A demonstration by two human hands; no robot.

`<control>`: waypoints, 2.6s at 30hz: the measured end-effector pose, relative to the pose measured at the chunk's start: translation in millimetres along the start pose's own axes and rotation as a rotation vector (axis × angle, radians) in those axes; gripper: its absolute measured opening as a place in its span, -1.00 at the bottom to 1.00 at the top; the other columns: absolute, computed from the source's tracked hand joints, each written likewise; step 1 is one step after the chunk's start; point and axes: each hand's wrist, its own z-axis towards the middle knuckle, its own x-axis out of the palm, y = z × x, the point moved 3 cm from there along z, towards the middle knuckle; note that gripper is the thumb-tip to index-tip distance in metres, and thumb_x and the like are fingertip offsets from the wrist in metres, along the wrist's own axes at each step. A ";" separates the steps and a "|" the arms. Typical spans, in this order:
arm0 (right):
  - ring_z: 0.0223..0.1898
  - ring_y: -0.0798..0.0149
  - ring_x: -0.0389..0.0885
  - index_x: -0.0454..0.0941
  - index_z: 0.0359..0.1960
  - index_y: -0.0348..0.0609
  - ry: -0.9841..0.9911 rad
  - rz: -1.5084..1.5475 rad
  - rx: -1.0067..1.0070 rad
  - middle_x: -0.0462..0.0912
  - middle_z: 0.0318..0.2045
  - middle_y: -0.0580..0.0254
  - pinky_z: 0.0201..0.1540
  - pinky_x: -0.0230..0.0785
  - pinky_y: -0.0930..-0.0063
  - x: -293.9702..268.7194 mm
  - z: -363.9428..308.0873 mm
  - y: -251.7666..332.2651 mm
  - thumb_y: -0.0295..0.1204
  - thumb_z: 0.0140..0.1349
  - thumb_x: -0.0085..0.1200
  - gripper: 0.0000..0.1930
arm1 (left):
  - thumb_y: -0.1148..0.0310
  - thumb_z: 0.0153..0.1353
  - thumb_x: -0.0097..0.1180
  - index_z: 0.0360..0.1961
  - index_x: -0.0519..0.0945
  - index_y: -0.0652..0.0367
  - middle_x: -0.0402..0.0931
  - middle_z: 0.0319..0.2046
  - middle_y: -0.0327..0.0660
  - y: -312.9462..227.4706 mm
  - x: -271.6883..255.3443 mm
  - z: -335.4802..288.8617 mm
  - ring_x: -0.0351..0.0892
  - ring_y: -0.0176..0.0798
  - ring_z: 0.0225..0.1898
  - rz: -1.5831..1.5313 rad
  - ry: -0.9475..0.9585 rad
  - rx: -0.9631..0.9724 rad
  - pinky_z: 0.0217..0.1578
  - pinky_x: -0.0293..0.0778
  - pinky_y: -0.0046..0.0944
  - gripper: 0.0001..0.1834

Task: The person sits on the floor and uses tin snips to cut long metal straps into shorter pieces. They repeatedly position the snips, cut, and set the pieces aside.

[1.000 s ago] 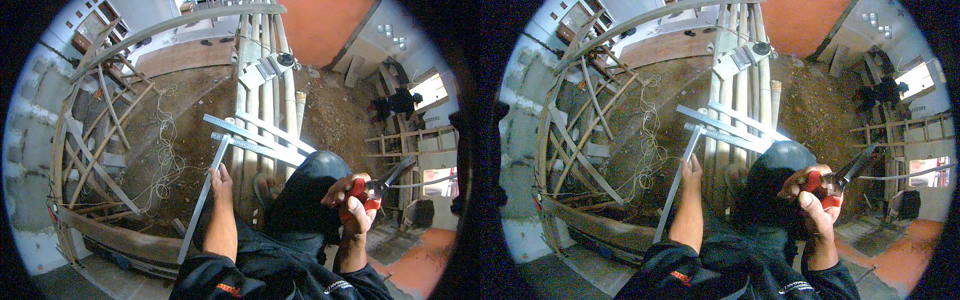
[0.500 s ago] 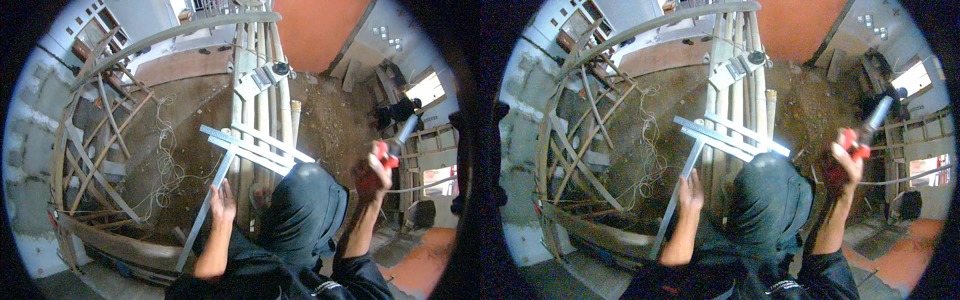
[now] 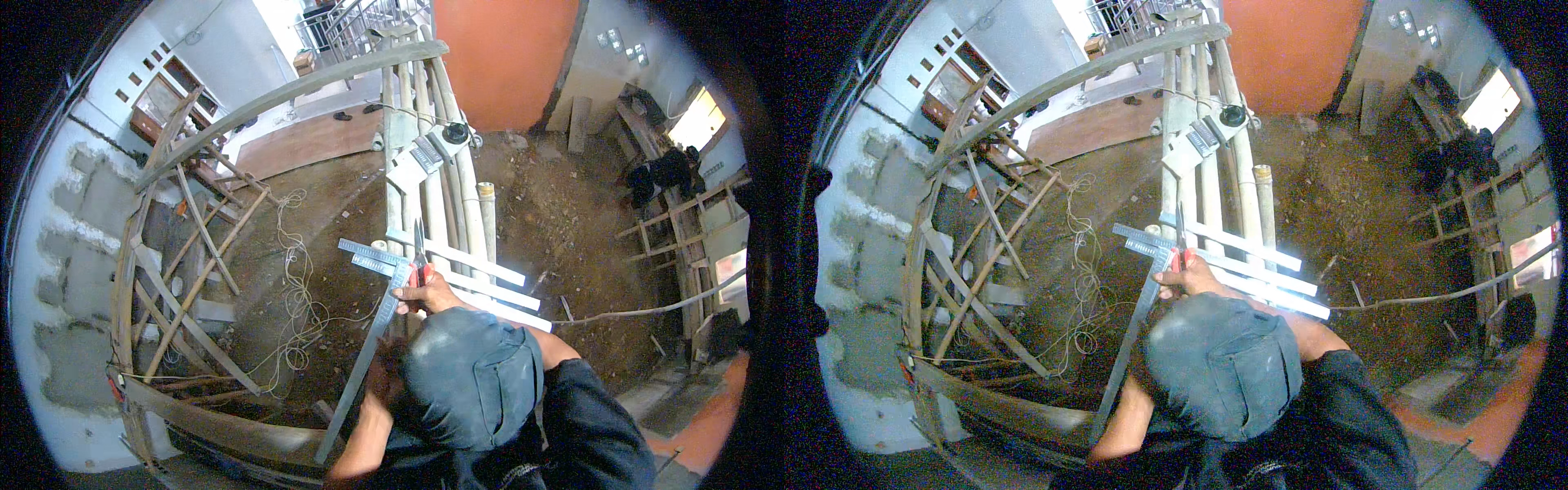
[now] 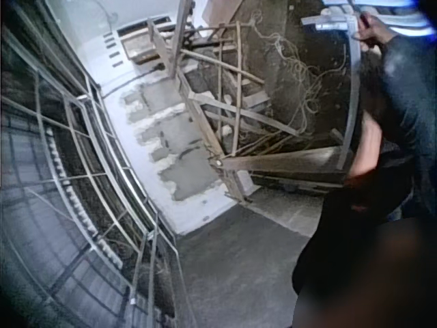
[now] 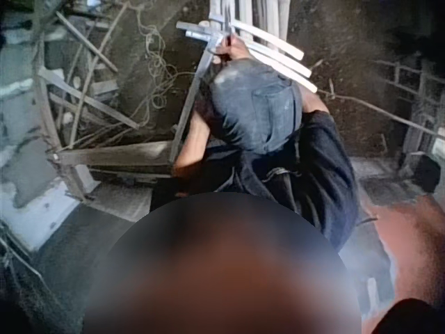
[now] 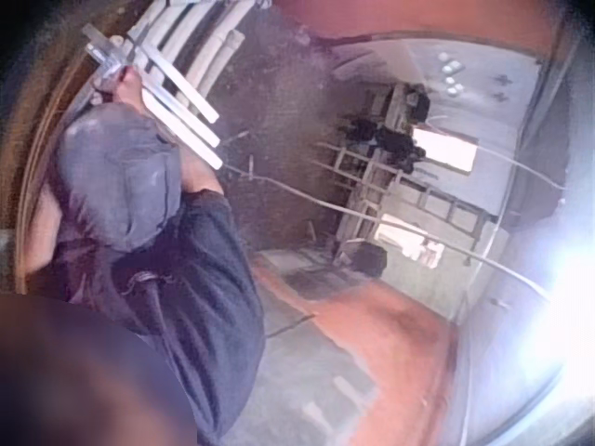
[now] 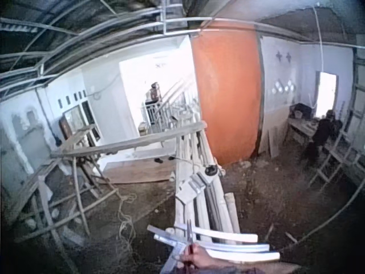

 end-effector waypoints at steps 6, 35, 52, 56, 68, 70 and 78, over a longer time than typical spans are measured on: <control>-0.50 0.41 0.51 0.40 -0.12 -0.11 0.120 -0.154 -0.010 0.52 -0.41 0.39 -0.43 0.39 0.55 -16.9 13.2 -22.8 -0.52 0.03 0.41 -0.56 | 0.07 0.24 0.18 -0.09 0.60 0.35 0.63 -0.14 -0.13 -61.6 -14.0 -1.4 0.60 -0.25 -0.11 1.005 -0.372 0.592 -0.03 0.52 -0.20 -0.51; -0.11 -0.32 0.60 0.43 -0.05 -0.15 -0.339 -1.123 -0.381 0.65 -0.24 -0.18 -0.18 0.46 0.03 -102.4 -19.3 -14.6 -0.39 -0.06 0.39 -0.48 | -0.11 0.36 0.03 -0.14 0.51 0.27 0.49 -0.59 -0.23 -153.6 23.0 -16.0 0.46 -0.42 -0.64 0.862 -0.265 0.312 -0.64 0.38 -0.39 -0.45; -0.27 -0.05 0.59 0.51 -0.17 -0.26 0.173 -1.158 -0.872 0.56 -0.35 0.01 -0.19 0.43 0.19 68.4 -141.2 171.5 -0.56 -0.02 0.30 -0.66 | -0.04 0.31 0.06 -0.20 0.56 0.15 0.41 -0.62 -0.35 -146.5 101.6 -42.1 0.41 -0.45 -0.63 0.969 0.068 0.289 -0.61 0.38 -0.41 -0.58; -0.26 -0.06 0.58 0.51 -0.15 -0.26 0.142 -1.144 -0.928 0.55 -0.34 0.00 -0.18 0.45 0.20 67.0 -149.4 165.0 -0.64 -0.12 0.21 -0.61 | -0.06 0.34 0.07 -0.18 0.63 0.17 0.42 -0.62 -0.35 -142.7 102.6 -52.3 0.40 -0.47 -0.65 0.965 0.126 0.391 -0.63 0.37 -0.41 -0.54; -0.29 0.07 0.59 0.48 -0.15 -0.24 0.090 -0.867 -1.052 0.54 -0.35 0.10 -0.16 0.45 0.32 71.7 -175.2 165.8 -0.67 -0.06 0.18 -0.64 | -0.16 0.37 -0.01 -0.19 0.67 0.26 0.56 -0.53 -0.14 -125.4 108.4 -65.9 0.49 -0.17 -0.47 1.271 0.057 0.686 -0.33 0.42 -0.11 -0.40; -0.30 0.17 0.58 0.47 -0.14 -0.25 0.096 -0.844 -1.009 0.54 -0.35 0.12 -0.18 0.43 0.37 71.7 -171.2 166.8 -0.69 -0.02 0.16 -0.65 | -0.19 0.36 0.00 -0.18 0.66 0.26 0.54 -0.54 -0.13 -125.6 105.8 -68.0 0.47 -0.16 -0.45 1.320 0.028 0.494 -0.31 0.42 -0.11 -0.38; -0.29 0.36 0.56 0.51 -0.12 -0.29 0.167 -0.848 -0.874 0.59 -0.32 0.19 -0.17 0.44 0.48 83.7 -164.8 165.6 -0.64 0.07 0.22 -0.69 | -0.31 0.31 -0.02 -0.49 0.51 0.14 0.34 -0.68 -0.37 -122.1 115.4 -64.8 0.34 -0.46 -0.67 1.246 0.098 0.741 -0.66 0.28 -0.35 -0.35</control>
